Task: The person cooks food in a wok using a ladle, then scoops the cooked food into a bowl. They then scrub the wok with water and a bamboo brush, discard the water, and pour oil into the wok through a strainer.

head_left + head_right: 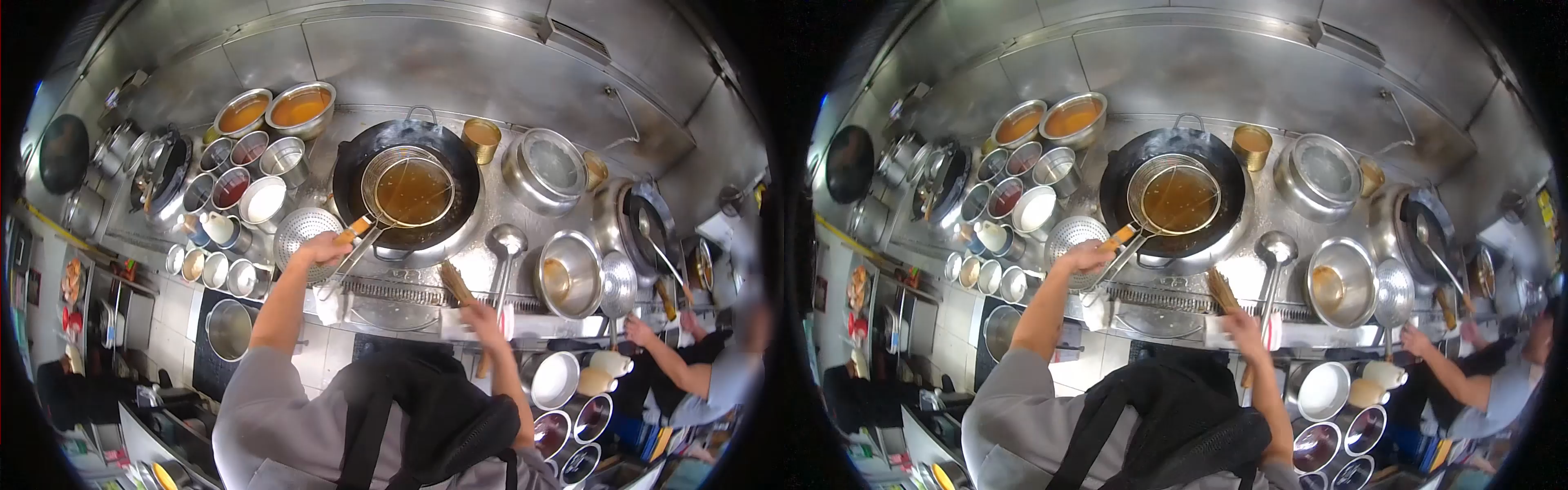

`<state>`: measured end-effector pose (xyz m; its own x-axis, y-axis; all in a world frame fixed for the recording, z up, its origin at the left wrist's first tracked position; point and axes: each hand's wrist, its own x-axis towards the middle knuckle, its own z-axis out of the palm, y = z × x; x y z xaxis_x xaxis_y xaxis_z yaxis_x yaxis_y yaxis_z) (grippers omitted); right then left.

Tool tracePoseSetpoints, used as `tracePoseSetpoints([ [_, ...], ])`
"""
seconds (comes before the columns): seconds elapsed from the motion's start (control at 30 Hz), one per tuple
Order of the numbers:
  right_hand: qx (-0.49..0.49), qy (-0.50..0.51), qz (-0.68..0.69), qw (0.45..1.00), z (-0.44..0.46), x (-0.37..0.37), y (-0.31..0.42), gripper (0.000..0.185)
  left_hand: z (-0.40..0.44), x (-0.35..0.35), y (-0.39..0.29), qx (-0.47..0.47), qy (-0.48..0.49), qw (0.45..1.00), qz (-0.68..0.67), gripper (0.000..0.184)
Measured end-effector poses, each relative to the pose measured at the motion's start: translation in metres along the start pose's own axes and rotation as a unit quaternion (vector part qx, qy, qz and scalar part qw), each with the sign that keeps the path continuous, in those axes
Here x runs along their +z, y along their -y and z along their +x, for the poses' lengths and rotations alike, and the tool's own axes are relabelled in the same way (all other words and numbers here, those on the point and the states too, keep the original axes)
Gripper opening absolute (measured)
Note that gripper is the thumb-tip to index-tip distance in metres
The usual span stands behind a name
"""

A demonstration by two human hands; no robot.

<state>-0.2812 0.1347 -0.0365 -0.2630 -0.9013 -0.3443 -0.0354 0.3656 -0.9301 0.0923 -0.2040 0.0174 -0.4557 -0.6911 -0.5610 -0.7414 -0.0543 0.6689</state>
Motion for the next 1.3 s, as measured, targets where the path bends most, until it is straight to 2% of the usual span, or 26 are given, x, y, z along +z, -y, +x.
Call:
tracePoseSetpoints([
  [0.03, 0.078, 0.097, 0.019, 0.992, -0.004, 0.050, 0.029, 0.060, 0.007, 0.008, 0.015, 0.031, 0.049, 0.993, -0.098, 0.050],
  [0.07, 0.093, 0.175, 0.077, 0.977, 0.001, 0.091, 0.026, 0.071, 0.010, 0.015, 0.026, 0.059, 0.098, 0.974, -0.196, 0.044],
  [0.13, 0.132, 0.221, 0.119, 0.959, 0.012, 0.154, 0.037, 0.081, -0.010, 0.029, 0.018, 0.082, 0.092, 0.956, -0.268, 0.037],
  [0.2, 0.141, 0.201, 0.158, 0.957, 0.021, 0.196, 0.058, 0.077, -0.019, 0.045, 0.019, 0.112, 0.095, 0.925, -0.351, 0.032],
  [0.37, 0.140, 0.175, 0.300, 0.927, 0.025, 0.225, 0.091, 0.054, -0.050, 0.073, -0.004, 0.123, 0.037, 0.912, -0.391, 0.031],
  [0.47, 0.130, 0.166, 0.356, 0.910, 0.013, 0.221, 0.125, 0.039, -0.070, 0.068, -0.029, 0.140, 0.026, 0.912, -0.385, 0.031],
  [0.57, 0.091, 0.143, 0.359, 0.918, 0.013, 0.212, 0.137, 0.036, -0.080, 0.063, -0.055, 0.161, 0.016, 0.906, -0.390, 0.031],
  [0.73, 0.010, 0.023, 0.386, 0.922, 0.010, 0.187, 0.156, 0.017, -0.074, 0.068, -0.087, 0.148, 0.021, 0.895, -0.421, 0.032],
  [0.87, -0.004, 0.031, 0.409, 0.912, 0.014, 0.142, 0.160, 0.014, -0.066, 0.077, -0.102, 0.134, 0.024, 0.893, -0.429, 0.032],
  [0.97, -0.008, -0.011, 0.378, 0.926, 0.021, 0.106, 0.170, 0.014, -0.057, 0.082, -0.110, 0.132, 0.013, 0.897, -0.422, 0.032],
  [1.0, -0.021, -0.001, 0.365, 0.931, 0.024, 0.092, 0.171, 0.021, -0.058, 0.084, -0.115, 0.128, 0.010, 0.896, -0.424, 0.032],
  [1.17, -0.042, -0.025, 0.306, 0.951, 0.037, 0.041, 0.176, 0.020, -0.043, 0.099, -0.134, 0.137, 0.018, 0.889, -0.437, 0.032],
  [1.23, -0.046, -0.026, 0.299, 0.953, 0.041, 0.024, 0.175, 0.021, -0.039, 0.105, -0.139, 0.138, -0.008, 0.886, -0.442, 0.033],
  [1.27, -0.063, -0.032, 0.272, 0.960, 0.048, 0.012, 0.166, 0.024, -0.038, 0.110, -0.141, 0.137, -0.019, 0.885, -0.444, 0.033],
  [1.3, -0.104, -0.093, 0.155, 0.978, 0.056, 0.001, 0.155, 0.026, -0.039, 0.114, -0.141, 0.137, -0.043, 0.887, -0.438, 0.034],
])
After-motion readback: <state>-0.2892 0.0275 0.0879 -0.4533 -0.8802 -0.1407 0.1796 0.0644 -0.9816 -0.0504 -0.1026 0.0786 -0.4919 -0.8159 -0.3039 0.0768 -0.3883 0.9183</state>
